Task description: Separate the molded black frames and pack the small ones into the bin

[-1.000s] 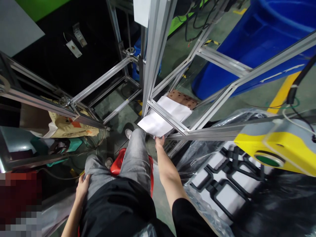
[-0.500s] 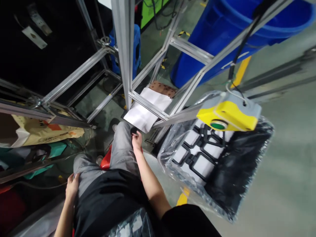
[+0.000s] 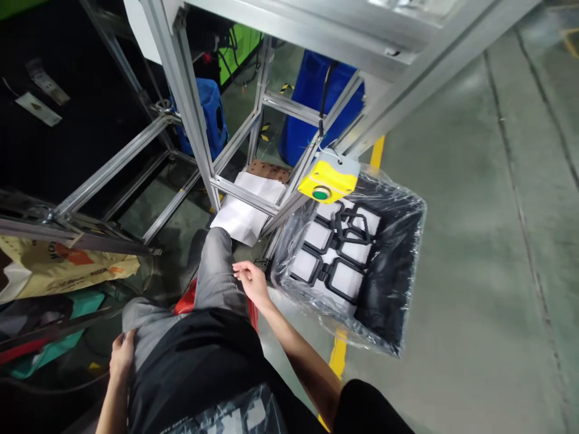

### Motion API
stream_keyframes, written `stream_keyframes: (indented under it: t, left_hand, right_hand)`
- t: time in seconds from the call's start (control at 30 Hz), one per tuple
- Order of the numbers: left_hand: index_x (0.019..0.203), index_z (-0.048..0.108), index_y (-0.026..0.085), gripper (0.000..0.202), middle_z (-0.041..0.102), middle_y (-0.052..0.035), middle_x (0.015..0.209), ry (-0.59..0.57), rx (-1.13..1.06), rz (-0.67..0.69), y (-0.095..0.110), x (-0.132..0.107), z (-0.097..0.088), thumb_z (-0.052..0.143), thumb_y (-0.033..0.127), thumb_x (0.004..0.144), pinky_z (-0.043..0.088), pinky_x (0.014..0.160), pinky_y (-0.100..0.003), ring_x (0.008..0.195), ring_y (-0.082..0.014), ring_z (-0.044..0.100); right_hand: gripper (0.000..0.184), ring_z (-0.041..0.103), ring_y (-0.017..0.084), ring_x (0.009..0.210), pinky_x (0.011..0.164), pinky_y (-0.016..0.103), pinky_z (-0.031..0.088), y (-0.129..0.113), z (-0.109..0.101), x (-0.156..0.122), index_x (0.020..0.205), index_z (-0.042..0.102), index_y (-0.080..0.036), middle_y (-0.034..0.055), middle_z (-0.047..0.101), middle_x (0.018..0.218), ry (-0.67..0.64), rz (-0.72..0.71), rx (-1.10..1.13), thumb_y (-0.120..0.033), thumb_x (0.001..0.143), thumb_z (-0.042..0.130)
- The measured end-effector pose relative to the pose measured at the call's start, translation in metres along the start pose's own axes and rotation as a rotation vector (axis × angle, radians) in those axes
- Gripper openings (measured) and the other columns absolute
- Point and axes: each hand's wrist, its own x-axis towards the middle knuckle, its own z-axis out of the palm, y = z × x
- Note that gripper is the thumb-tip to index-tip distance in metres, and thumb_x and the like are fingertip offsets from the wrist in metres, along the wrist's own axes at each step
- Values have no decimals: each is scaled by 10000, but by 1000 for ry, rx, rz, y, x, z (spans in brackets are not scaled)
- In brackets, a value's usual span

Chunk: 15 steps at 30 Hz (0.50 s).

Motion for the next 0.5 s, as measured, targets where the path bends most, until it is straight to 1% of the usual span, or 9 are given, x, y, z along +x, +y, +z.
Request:
stream_keyframes:
  t: [0.07,0.13,0.2,0.23,0.3,0.33,0.4,0.5]
  left_hand:
    - [1693,410,126,888,544,-257,1650,-2,18,21,5,5,2,357,703,1021,459,1259,-538,1511,-453,556]
    - [1690,421,130,892,550,-254,1647,-17,37,53,12,9,3,361,710,1014,468,1252,-541,1514,-454,552]
    - [1682,442,122,894,555,-259,1642,-37,55,84,19,13,3,356,710,1013,467,1256,-540,1515,-454,553]
    - [1677,450,111,901,554,-270,1639,-46,66,91,22,15,3,354,711,1012,466,1257,-548,1513,-461,553]
    - [1676,455,96,926,545,-289,1640,-52,86,84,26,19,3,353,726,1006,467,1252,-584,1510,-485,547]
    - [1680,453,96,941,535,-293,1648,-51,92,69,26,22,3,351,738,1001,466,1250,-602,1513,-498,538]
    - [1692,444,111,969,512,-286,1671,-52,93,47,25,27,4,362,766,983,464,1249,-620,1524,-513,519]
    - [1706,427,119,1004,492,-279,1690,-66,90,62,23,32,6,402,782,952,452,1264,-611,1536,-518,501]
  right_hand:
    - [315,789,206,830,754,351,675,-11,2,-7,1026,771,-229,90,805,1061,5,-18,0,-516,943,671]
    - [307,786,201,821,724,334,669,-21,-1,-13,1031,770,-238,84,800,1063,39,-37,-11,-510,953,651]
    - [289,779,200,802,684,315,653,-28,-12,-18,1036,772,-242,71,792,1000,102,-51,-40,-484,942,646]
    - [286,774,201,785,663,306,642,-31,-22,-20,1039,774,-240,63,785,946,141,-56,-63,-472,933,645]
    - [294,760,205,750,629,293,618,-35,-50,-20,1039,778,-229,49,761,840,229,-57,-122,-456,909,645]
    - [303,756,207,745,621,290,609,-36,-68,-18,1038,778,-221,50,761,830,278,-54,-157,-454,900,641]
    - [328,756,211,769,628,294,603,-37,-109,-11,1048,770,-205,71,787,912,384,-40,-236,-453,898,616]
    - [333,758,224,857,708,336,625,-40,-178,11,1101,741,-178,116,796,1139,540,12,-373,-414,942,567]
